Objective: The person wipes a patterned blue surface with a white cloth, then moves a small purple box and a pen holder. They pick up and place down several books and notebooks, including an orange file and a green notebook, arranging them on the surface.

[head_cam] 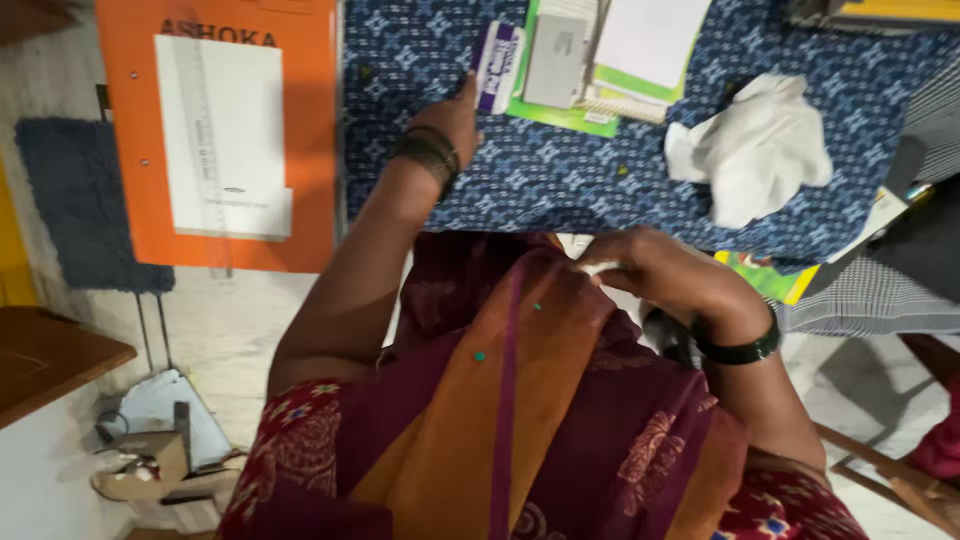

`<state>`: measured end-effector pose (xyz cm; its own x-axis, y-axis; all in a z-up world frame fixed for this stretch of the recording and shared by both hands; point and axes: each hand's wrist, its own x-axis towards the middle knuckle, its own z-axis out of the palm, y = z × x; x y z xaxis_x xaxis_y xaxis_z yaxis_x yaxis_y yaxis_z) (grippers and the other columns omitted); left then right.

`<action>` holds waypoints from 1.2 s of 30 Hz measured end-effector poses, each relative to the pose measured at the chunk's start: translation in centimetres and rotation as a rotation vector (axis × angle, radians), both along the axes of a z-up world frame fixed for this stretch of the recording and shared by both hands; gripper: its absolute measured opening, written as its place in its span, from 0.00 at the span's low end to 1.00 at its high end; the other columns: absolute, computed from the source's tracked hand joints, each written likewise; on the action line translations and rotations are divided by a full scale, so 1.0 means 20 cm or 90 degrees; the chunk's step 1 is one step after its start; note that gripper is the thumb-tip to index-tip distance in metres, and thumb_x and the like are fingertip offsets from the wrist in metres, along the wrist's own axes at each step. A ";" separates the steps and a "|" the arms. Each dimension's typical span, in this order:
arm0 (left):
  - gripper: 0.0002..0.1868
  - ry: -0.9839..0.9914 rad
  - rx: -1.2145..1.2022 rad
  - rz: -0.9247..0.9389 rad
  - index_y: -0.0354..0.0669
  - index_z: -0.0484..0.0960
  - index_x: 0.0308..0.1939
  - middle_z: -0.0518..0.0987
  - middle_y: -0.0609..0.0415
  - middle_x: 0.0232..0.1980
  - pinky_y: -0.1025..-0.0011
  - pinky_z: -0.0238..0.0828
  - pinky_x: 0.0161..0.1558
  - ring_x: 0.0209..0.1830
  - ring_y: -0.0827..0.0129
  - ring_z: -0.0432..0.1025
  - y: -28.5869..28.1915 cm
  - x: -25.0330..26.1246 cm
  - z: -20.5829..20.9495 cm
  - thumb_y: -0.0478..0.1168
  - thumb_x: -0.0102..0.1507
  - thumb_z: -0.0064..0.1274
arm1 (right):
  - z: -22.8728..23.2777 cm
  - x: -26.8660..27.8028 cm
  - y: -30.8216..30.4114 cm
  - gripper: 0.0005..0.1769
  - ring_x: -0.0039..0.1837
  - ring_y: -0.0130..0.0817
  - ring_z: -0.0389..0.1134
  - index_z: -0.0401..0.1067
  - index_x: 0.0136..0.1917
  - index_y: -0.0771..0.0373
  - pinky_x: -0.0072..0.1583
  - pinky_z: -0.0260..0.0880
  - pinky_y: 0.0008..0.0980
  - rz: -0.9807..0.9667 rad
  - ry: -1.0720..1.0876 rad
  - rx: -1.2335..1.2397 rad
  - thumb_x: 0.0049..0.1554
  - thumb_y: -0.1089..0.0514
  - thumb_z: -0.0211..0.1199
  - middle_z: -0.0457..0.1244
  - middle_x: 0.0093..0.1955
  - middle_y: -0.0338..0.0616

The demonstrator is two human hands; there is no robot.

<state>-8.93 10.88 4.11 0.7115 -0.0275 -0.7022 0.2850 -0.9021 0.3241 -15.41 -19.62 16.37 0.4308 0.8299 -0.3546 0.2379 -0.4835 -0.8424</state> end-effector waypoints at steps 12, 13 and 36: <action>0.43 -0.120 0.059 -0.135 0.35 0.40 0.80 0.73 0.30 0.65 0.53 0.74 0.57 0.59 0.43 0.74 0.00 0.03 -0.26 0.35 0.67 0.47 | 0.02 -0.42 0.73 0.24 0.71 0.43 0.64 0.64 0.74 0.62 0.68 0.63 0.41 0.171 0.197 0.180 0.67 0.54 0.49 0.63 0.73 0.48; 0.41 -0.155 0.044 -0.132 0.35 0.41 0.80 0.73 0.30 0.65 0.52 0.73 0.57 0.59 0.43 0.74 0.00 0.03 -0.29 0.36 0.68 0.46 | 0.02 -0.43 0.73 0.22 0.68 0.42 0.65 0.67 0.72 0.61 0.67 0.64 0.41 0.160 0.148 0.153 0.67 0.55 0.51 0.65 0.69 0.47; 0.41 -0.194 -0.028 -0.145 0.31 0.47 0.78 0.79 0.34 0.57 0.55 0.73 0.57 0.55 0.48 0.77 0.11 -0.05 -0.18 0.41 0.68 0.52 | -0.65 -0.36 0.10 0.29 0.71 0.52 0.61 0.70 0.69 0.62 0.73 0.45 0.66 -0.381 -0.436 -0.379 0.57 0.52 0.70 0.60 0.69 0.52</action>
